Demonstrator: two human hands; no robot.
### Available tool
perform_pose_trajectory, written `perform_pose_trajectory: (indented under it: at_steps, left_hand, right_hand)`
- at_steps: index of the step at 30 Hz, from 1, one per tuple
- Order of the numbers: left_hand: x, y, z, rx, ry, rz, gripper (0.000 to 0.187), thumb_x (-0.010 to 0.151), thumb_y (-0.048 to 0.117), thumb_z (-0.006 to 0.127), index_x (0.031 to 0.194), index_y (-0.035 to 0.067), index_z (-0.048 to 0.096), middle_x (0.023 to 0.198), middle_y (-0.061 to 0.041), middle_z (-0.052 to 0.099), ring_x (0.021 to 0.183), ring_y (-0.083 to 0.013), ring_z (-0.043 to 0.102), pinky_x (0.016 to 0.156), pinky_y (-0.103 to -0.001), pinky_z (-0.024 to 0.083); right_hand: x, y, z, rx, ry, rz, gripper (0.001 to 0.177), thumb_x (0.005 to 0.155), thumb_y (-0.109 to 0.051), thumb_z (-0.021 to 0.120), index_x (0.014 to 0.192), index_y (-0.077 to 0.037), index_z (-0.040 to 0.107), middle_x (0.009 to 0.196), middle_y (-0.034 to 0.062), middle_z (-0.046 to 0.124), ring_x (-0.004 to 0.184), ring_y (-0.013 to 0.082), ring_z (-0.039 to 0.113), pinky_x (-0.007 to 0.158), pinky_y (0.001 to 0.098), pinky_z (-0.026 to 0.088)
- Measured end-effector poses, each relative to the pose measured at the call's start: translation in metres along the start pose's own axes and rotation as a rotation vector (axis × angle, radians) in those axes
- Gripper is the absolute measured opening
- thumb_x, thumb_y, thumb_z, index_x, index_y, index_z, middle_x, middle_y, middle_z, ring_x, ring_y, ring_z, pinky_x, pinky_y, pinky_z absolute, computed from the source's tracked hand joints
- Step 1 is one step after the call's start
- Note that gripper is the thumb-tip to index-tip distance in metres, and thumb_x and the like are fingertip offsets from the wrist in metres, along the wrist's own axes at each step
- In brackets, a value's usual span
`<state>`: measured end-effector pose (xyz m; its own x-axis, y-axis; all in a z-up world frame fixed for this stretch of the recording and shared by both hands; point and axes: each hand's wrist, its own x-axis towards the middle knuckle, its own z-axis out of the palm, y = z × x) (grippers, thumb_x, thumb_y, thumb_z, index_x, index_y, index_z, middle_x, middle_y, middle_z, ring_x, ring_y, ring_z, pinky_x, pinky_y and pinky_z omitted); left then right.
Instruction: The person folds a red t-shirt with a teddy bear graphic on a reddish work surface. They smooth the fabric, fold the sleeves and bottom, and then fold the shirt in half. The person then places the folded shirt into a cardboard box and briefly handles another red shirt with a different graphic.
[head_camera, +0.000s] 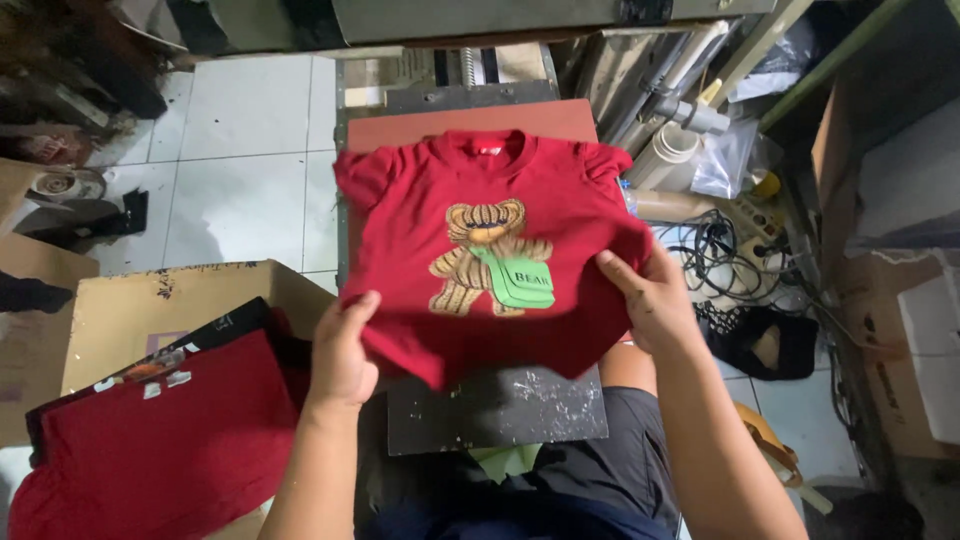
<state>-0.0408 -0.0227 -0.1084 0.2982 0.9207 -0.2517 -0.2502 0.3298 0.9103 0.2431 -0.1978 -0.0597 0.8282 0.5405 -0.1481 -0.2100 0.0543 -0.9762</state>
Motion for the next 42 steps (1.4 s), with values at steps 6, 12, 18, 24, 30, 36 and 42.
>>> perform_pose_trajectory:
  at_steps: [6,12,18,24,30,36,42]
  left_hand:
    - [-0.055,0.082,0.043,-0.099,-0.348,0.411,0.009,0.094,0.006,0.062,0.102,0.002,0.063,0.081,-0.012,0.065,0.080,-0.0203,0.062,0.090,-0.041,0.057]
    - [-0.003,0.091,0.036,0.962,-0.289,1.259,0.055,0.090,-0.015,0.046,0.141,0.004,0.052,0.090,-0.022,0.051,0.080,-0.0462,0.058,0.067,-0.058,0.047]
    - [0.022,0.119,0.079,-0.233,-0.386,0.297,0.022,0.103,0.026,0.062,0.121,0.015,0.064,0.102,-0.013,0.073,0.092,-0.0254,0.072,0.093,-0.042,0.059]
    - [-0.003,0.130,0.100,-0.041,-0.202,-0.102,0.063,0.098,0.046,0.058,0.146,0.006,0.051,0.146,-0.016,0.058,0.131,-0.0286,0.058,0.113,-0.048,0.047]
    - [-0.006,0.067,0.068,0.367,-0.104,-0.352,0.077,0.091,0.030,0.077,0.155,0.005,0.042,0.152,-0.026,0.049,0.140,-0.0388,0.050,0.115,-0.055,0.041]
    - [0.010,0.045,0.028,0.783,-0.054,-0.236,0.074,0.098,0.049,0.065,0.151,0.002,0.047,0.153,-0.022,0.049,0.144,-0.0367,0.043,0.115,-0.053,0.039]
    - [0.008,0.025,0.010,1.063,-0.043,-0.262,0.080,0.097,0.062,0.058,0.153,0.005,0.045,0.152,-0.024,0.050,0.143,-0.0378,0.046,0.115,-0.053,0.040]
  right_hand:
    - [-0.022,-0.053,-0.007,-0.005,0.006,-0.303,0.043,0.087,0.002,0.077,0.127,-0.009,0.065,0.107,0.0075,0.072,0.097,0.0183,0.072,0.093,0.0377,0.060]
    - [-0.017,-0.100,0.028,0.058,-0.127,-0.153,0.051,0.085,0.004,0.075,0.132,-0.012,0.063,0.112,0.0069,0.072,0.093,0.0211,0.074,0.085,0.0400,0.064]
    - [0.011,-0.127,0.033,0.171,-0.206,-0.214,0.049,0.090,0.006,0.071,0.135,-0.013,0.061,0.115,0.0100,0.073,0.101,0.0261,0.076,0.090,0.0433,0.064]
    - [0.049,-0.073,0.030,0.123,-0.117,0.164,0.044,0.083,-0.012,0.083,0.124,-0.015,0.069,0.102,0.0117,0.075,0.088,0.0319,0.076,0.074,0.0504,0.065]
    - [0.063,0.051,-0.026,-0.169,-0.203,0.248,0.086,0.073,0.000,0.089,0.149,-0.011,0.050,0.107,0.0256,0.067,0.089,0.0366,0.069,0.074,0.0530,0.061]
    - [0.039,0.034,-0.032,-0.098,-0.159,0.201,0.068,0.086,0.001,0.074,0.148,-0.017,0.052,0.097,0.0093,0.064,0.078,0.0199,0.065,0.057,0.0341,0.063]
    - [0.019,0.039,-0.044,-0.164,-0.176,0.210,0.071,0.082,0.009,0.072,0.147,-0.013,0.052,0.084,0.0063,0.055,0.069,0.0170,0.061,0.048,0.0328,0.062]
